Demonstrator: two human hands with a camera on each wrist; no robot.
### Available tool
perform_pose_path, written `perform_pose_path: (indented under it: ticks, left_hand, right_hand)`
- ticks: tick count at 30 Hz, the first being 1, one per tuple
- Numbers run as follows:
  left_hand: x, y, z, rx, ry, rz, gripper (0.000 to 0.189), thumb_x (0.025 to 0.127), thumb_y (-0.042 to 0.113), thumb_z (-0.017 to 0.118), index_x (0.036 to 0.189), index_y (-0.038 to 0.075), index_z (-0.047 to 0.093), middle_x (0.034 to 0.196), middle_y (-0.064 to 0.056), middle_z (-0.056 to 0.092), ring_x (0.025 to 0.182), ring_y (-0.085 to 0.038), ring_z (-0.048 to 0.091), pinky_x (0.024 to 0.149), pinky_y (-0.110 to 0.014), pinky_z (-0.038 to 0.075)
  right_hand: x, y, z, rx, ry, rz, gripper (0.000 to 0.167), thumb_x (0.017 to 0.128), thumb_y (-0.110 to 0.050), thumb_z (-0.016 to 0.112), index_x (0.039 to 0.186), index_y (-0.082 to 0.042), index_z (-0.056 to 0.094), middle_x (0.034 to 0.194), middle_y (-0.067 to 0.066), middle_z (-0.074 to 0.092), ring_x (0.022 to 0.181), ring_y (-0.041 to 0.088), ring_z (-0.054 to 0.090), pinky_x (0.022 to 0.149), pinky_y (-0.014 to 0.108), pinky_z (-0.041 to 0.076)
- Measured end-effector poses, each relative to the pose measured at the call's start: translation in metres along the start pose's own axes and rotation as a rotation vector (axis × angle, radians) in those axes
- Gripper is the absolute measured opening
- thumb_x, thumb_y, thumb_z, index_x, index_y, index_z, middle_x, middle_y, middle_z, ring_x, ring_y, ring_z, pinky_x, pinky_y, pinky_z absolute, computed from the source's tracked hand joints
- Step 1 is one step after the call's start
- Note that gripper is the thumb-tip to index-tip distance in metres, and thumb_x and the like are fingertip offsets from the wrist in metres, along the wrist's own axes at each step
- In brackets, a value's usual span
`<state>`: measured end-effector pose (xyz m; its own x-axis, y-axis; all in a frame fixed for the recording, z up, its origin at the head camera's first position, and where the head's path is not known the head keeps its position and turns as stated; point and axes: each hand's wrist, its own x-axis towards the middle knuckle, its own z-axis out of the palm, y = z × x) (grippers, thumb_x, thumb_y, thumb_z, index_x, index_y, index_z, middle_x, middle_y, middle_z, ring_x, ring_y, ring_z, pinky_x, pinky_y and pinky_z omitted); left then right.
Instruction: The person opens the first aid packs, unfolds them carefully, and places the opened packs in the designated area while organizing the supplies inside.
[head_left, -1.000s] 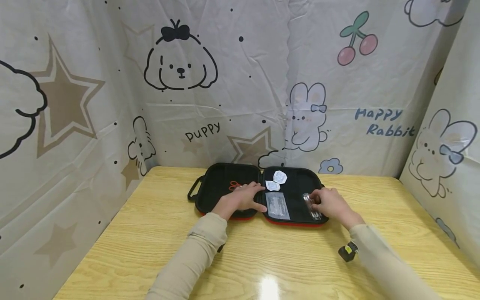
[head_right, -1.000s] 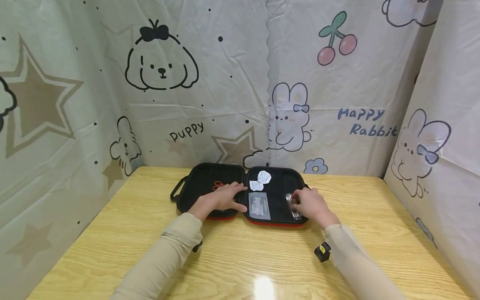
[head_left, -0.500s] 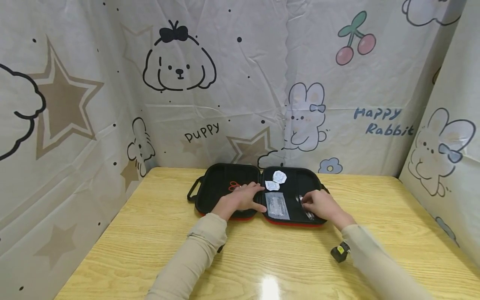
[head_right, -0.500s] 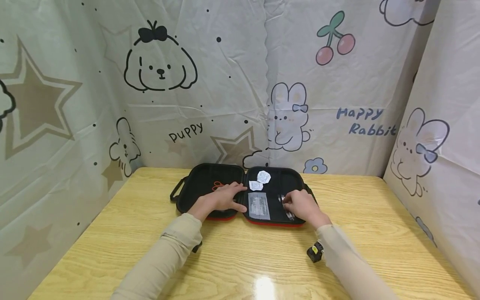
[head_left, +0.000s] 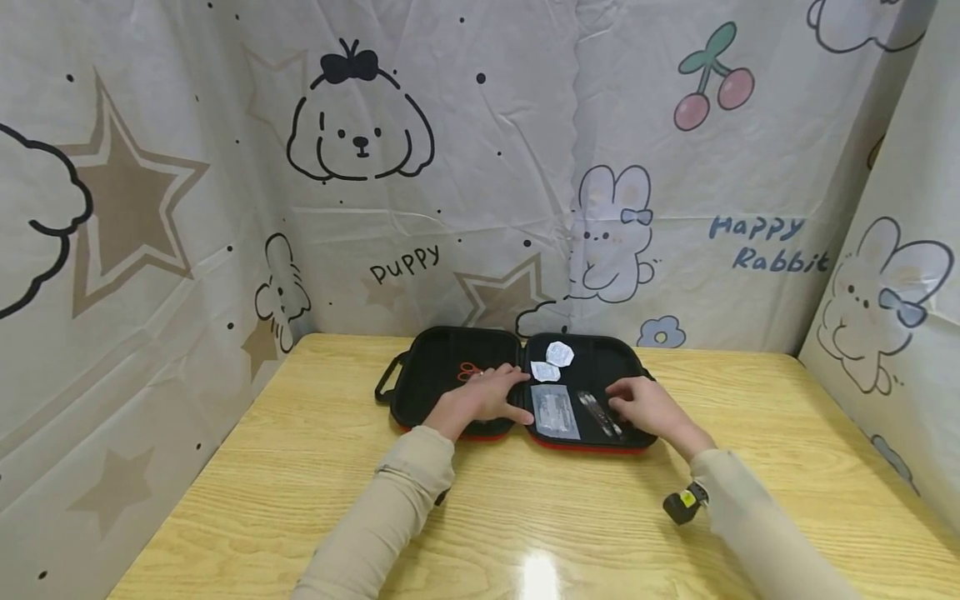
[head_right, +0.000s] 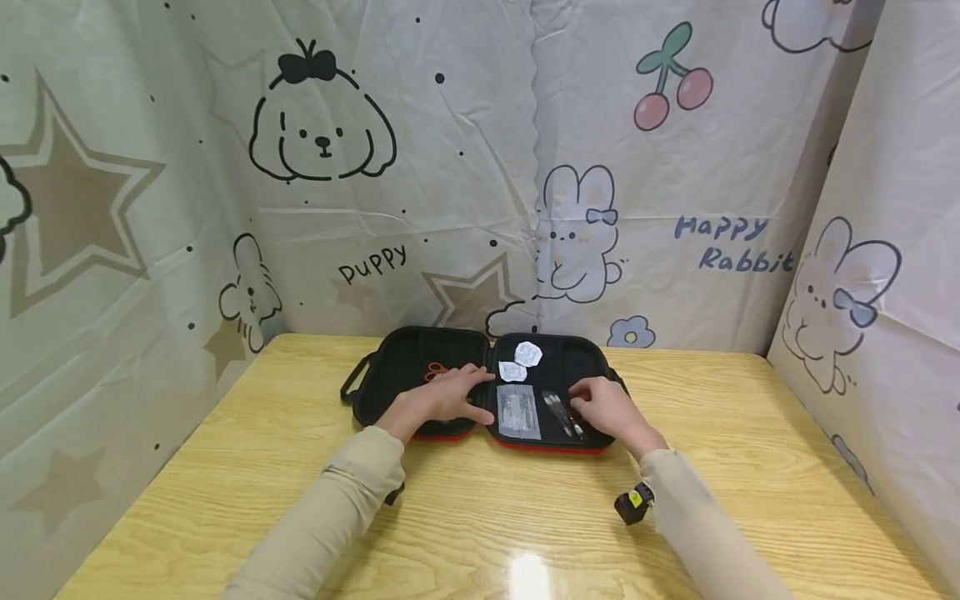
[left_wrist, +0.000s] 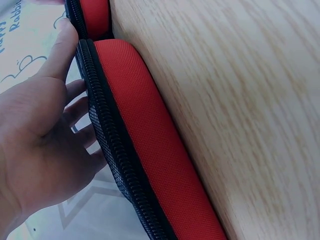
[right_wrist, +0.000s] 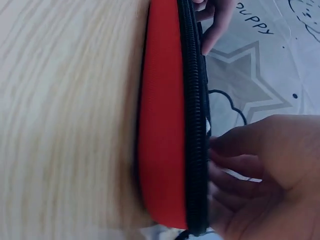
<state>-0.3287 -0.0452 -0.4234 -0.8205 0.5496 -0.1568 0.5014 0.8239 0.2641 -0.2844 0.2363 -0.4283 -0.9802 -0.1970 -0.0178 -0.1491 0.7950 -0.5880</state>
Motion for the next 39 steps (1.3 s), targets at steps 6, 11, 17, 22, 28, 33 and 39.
perform_pose_path:
  ticks: [6,11,17,22,28,33,39]
  left_hand:
    - [-0.001,0.001,-0.002,-0.006,-0.001,-0.001,0.082,0.086,0.056,0.069,0.154,0.022,0.038,0.16,-0.008,0.033,0.146,-0.031,0.034,0.119,-0.053,0.028]
    - [-0.001,0.001,-0.003,-0.007,-0.002,-0.003,0.082,0.086,0.057,0.069,0.153,0.022,0.038,0.16,-0.008,0.033,0.146,-0.031,0.034,0.119,-0.053,0.028]
    - [-0.002,0.002,-0.003,-0.012,-0.002,-0.003,0.082,0.086,0.056,0.069,0.154,0.022,0.038,0.16,-0.008,0.032,0.146,-0.032,0.034,0.119,-0.053,0.028]
    - [-0.003,0.003,-0.003,-0.021,-0.007,-0.006,0.082,0.086,0.056,0.069,0.154,0.021,0.038,0.161,-0.008,0.032,0.146,-0.032,0.033,0.119,-0.054,0.027]
    - [-0.003,0.003,-0.002,-0.028,-0.011,-0.003,0.083,0.086,0.056,0.069,0.153,0.02,0.038,0.161,-0.009,0.031,0.147,-0.032,0.032,0.119,-0.055,0.027]
    - [-0.003,0.003,-0.003,-0.021,-0.009,-0.009,0.082,0.086,0.056,0.069,0.153,0.021,0.039,0.161,-0.008,0.032,0.147,-0.031,0.033,0.119,-0.054,0.027]
    - [-0.002,0.003,-0.003,0.001,-0.012,-0.009,0.082,0.086,0.056,0.069,0.154,0.022,0.038,0.161,-0.008,0.032,0.146,-0.032,0.033,0.119,-0.054,0.028]
  right_hand:
    - [-0.005,-0.007,-0.001,0.049,-0.073,0.049,0.033,0.095,-0.01,0.06,0.122,0.008,0.062,0.085,0.01,0.07,0.067,0.015,0.066,0.056,0.031,0.055]
    - [-0.003,-0.003,0.002,0.19,-0.109,0.058,0.039,0.095,-0.012,0.061,0.128,0.009,0.057,0.085,0.01,0.07,0.069,0.014,0.065,0.061,0.033,0.058]
    - [-0.003,0.001,0.002,0.394,-0.19,0.063,0.053,0.098,-0.016,0.06,0.142,0.008,0.042,0.101,0.017,0.074,0.079,0.016,0.067,0.068,0.033,0.058]
    - [-0.004,0.001,0.001,0.379,-0.21,0.018,0.053,0.098,-0.018,0.06,0.142,0.007,0.041,0.108,0.019,0.073,0.083,0.018,0.066,0.069,0.032,0.056]
    - [-0.002,-0.003,0.0,0.17,-0.096,-0.003,0.044,0.095,-0.016,0.063,0.133,0.005,0.053,0.096,0.015,0.071,0.074,0.017,0.064,0.06,0.033,0.055]
    - [0.003,-0.004,-0.005,0.117,-0.056,-0.034,0.038,0.096,-0.015,0.062,0.128,0.004,0.057,0.097,0.016,0.069,0.076,0.018,0.064,0.06,0.032,0.053]
    - [0.013,-0.009,-0.011,0.127,-0.022,-0.073,0.038,0.096,-0.015,0.062,0.128,0.005,0.057,0.098,0.02,0.069,0.078,0.019,0.061,0.06,0.031,0.052]
